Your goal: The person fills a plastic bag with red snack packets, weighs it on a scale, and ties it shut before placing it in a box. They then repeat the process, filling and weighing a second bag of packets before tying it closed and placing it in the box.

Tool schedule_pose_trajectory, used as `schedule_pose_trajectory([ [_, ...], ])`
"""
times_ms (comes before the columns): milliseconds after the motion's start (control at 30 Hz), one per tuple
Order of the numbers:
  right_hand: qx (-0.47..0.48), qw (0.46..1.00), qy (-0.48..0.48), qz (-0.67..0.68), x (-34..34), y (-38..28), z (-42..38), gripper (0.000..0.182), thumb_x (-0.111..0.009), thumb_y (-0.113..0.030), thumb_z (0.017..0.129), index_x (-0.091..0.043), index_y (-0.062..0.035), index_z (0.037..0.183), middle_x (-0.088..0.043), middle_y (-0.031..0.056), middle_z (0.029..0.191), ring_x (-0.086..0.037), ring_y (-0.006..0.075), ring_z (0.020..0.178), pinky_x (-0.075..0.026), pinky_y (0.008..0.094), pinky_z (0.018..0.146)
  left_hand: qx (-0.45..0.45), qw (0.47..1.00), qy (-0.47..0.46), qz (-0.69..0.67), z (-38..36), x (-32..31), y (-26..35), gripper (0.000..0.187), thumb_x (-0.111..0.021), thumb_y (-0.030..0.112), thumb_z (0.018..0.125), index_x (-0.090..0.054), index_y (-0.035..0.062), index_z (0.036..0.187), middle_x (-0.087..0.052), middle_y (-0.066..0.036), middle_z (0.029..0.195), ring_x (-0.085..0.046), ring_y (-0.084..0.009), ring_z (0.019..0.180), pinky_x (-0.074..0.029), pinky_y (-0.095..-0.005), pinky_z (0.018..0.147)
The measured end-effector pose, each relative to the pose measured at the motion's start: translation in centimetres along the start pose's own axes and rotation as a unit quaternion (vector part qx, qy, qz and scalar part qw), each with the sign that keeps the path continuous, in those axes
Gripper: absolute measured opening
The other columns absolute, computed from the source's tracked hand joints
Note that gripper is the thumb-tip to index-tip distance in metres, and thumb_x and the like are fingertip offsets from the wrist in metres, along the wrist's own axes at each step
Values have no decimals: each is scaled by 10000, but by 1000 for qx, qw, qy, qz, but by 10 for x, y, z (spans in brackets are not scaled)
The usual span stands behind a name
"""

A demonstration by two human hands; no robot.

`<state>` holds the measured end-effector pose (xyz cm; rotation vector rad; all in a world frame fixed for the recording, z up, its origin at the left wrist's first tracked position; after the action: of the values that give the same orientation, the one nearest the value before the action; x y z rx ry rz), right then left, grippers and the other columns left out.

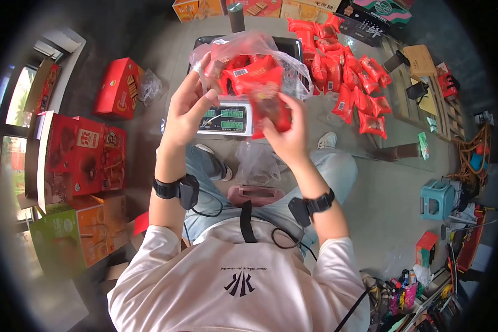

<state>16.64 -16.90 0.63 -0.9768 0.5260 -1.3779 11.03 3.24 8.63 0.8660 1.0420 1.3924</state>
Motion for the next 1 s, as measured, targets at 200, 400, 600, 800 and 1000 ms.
schedule_pose_trajectory([
  [200,-306,919,-12,248,-63,65,67,596,-725,-258,811,-494,50,1267,-549,133,1244,-537,173,1098,-433,300,930,45,998,-42,29,-20,2,-3,559,-511,36,915,-313,18,1437,-467,16,863,-498,-77,856,-394,-233,861],
  [400,-95,981,58,160,-43,55,89,514,-648,-166,873,-446,72,1282,-492,174,1314,-490,231,1212,-389,310,1020,53,997,37,41,-28,24,-12,425,-510,72,944,-428,-26,1349,-554,-1,827,-514,-72,768,-427,-221,715],
  [600,69,946,169,-269,16,40,41,470,-719,-178,777,-525,11,1161,-531,161,1115,-536,288,991,-422,388,885,75,989,117,51,-30,33,-13,222,-576,137,929,-577,-17,1089,-602,-4,819,-563,-65,755,-464,-219,714],
  [800,-55,932,126,-336,61,109,49,481,-731,-310,765,-568,-19,1111,-594,143,1033,-547,270,961,-418,375,847,85,986,104,104,-35,35,-35,193,-605,160,914,-586,-11,1002,-613,1,844,-569,-53,770,-462,-203,707],
  [1000,-267,961,26,65,48,95,91,249,-654,-254,850,-623,-32,960,-594,-24,802,-560,104,749,-430,246,649,54,979,140,138,-25,53,-30,162,-605,146,903,-599,-6,956,-617,-8,808,-568,-64,761,-456,-219,685],
])
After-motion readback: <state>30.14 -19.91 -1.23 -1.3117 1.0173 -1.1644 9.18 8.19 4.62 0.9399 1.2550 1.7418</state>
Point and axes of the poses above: each hand's wrist, its own z-axis towards the middle knuckle, its own x-axis out of the back of the hand, y = z × x, the point moved 5 cm from there along z, towards the middle knuckle
